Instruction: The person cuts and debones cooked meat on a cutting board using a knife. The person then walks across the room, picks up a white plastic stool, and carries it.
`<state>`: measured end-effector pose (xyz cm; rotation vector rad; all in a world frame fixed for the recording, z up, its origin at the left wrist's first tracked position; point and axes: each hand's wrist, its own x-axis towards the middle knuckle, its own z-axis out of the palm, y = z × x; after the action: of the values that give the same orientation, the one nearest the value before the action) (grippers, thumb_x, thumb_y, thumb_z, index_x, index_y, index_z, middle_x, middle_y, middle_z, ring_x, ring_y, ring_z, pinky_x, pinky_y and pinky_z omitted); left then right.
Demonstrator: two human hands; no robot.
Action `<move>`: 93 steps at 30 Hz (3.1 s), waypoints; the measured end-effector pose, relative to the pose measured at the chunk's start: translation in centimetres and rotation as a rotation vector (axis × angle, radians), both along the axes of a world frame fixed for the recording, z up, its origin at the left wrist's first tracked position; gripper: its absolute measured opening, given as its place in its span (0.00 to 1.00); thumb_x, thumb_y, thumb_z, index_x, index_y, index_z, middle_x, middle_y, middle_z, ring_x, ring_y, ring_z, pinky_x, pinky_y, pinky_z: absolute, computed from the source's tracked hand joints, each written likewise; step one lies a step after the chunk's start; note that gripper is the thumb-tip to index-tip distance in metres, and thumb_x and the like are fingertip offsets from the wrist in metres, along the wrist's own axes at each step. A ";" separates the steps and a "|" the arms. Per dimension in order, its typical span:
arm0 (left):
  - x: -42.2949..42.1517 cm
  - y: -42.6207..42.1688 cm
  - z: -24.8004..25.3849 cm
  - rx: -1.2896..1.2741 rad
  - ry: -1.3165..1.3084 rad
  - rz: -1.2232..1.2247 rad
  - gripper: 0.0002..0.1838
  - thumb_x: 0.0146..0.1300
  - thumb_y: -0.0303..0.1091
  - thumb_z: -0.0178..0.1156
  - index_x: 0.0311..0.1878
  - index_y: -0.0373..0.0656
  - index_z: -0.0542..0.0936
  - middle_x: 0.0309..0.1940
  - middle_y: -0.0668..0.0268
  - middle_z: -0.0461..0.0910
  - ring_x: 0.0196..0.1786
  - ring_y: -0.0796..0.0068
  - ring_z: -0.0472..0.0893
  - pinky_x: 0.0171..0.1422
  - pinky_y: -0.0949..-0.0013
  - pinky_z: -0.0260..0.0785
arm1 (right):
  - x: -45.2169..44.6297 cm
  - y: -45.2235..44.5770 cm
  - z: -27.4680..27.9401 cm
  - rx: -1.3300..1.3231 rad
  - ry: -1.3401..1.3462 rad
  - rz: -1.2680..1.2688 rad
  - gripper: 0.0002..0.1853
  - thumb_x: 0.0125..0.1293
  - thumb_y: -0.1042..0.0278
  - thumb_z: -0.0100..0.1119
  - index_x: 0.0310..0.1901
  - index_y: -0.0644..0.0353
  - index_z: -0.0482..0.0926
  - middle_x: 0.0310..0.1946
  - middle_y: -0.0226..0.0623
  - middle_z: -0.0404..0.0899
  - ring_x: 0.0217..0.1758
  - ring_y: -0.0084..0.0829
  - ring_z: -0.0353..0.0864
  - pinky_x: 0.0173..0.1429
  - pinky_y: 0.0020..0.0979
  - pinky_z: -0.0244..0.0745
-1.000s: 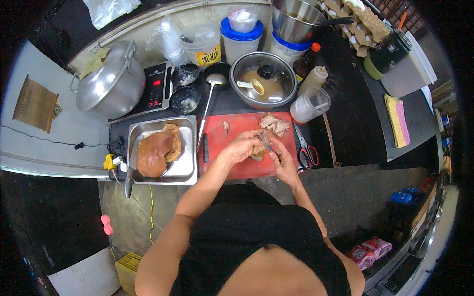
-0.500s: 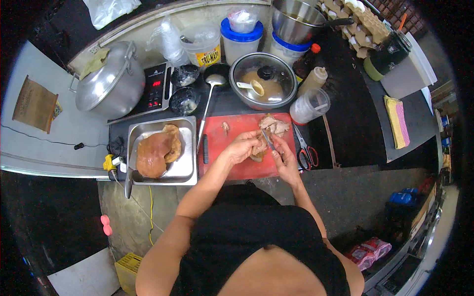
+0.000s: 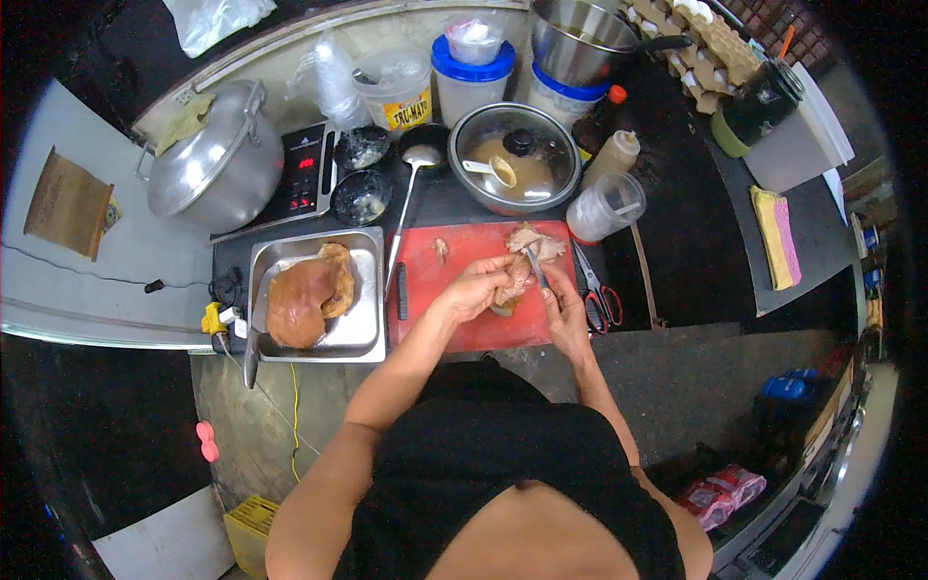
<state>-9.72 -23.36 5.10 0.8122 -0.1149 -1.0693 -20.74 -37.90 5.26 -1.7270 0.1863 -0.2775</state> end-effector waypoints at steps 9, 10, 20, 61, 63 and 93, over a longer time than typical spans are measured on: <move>-0.1 0.1 -0.5 -0.038 -0.003 -0.030 0.23 0.58 0.18 0.46 0.59 0.34 0.66 0.40 0.64 0.76 0.38 0.78 0.77 0.42 0.76 0.71 | -0.4 0.8 -0.1 -0.030 0.026 0.064 0.20 0.65 0.79 0.46 0.60 0.63 0.65 0.57 0.39 0.68 0.62 0.29 0.66 0.65 0.30 0.58; -0.1 0.1 -0.5 -0.038 0.001 -0.030 0.23 0.58 0.18 0.46 0.59 0.34 0.65 0.40 0.64 0.76 0.39 0.77 0.78 0.43 0.76 0.71 | -0.3 0.6 -0.5 -0.084 -0.004 0.026 0.20 0.65 0.79 0.46 0.59 0.62 0.66 0.56 0.40 0.70 0.60 0.29 0.68 0.63 0.30 0.60; 0.1 0.1 -1.4 -0.064 -0.004 -0.055 0.24 0.57 0.17 0.46 0.59 0.32 0.65 0.50 0.60 0.74 0.51 0.70 0.77 0.58 0.71 0.70 | -0.5 0.6 2.1 0.019 0.056 0.019 0.21 0.65 0.77 0.47 0.60 0.62 0.65 0.59 0.39 0.68 0.62 0.30 0.65 0.64 0.31 0.61; -0.1 0.0 -2.4 -0.042 -0.006 -0.008 0.22 0.59 0.18 0.45 0.59 0.32 0.66 0.48 0.60 0.75 0.50 0.70 0.78 0.57 0.71 0.71 | -0.8 1.6 0.3 0.017 -0.007 0.013 0.19 0.65 0.80 0.45 0.59 0.63 0.65 0.52 0.38 0.71 0.55 0.27 0.70 0.59 0.28 0.64; 0.0 0.0 -1.9 -0.037 -0.011 -0.008 0.22 0.59 0.18 0.45 0.59 0.32 0.66 0.48 0.60 0.75 0.51 0.69 0.77 0.57 0.70 0.71 | -0.6 1.1 -0.5 -0.002 -0.042 -0.008 0.19 0.65 0.79 0.45 0.58 0.61 0.65 0.53 0.37 0.70 0.54 0.25 0.69 0.58 0.26 0.62; 0.0 0.4 -1.5 -0.044 0.029 -0.008 0.21 0.56 0.19 0.47 0.56 0.31 0.68 0.47 0.58 0.75 0.50 0.68 0.78 0.60 0.67 0.70 | -0.4 0.8 2.1 0.036 0.035 0.104 0.21 0.67 0.76 0.46 0.61 0.60 0.63 0.48 0.36 0.72 0.51 0.22 0.68 0.56 0.24 0.62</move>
<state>-9.74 -22.98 3.60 0.7572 -0.1170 -1.0825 -21.16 -37.06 7.40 -1.7010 0.1259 -0.1672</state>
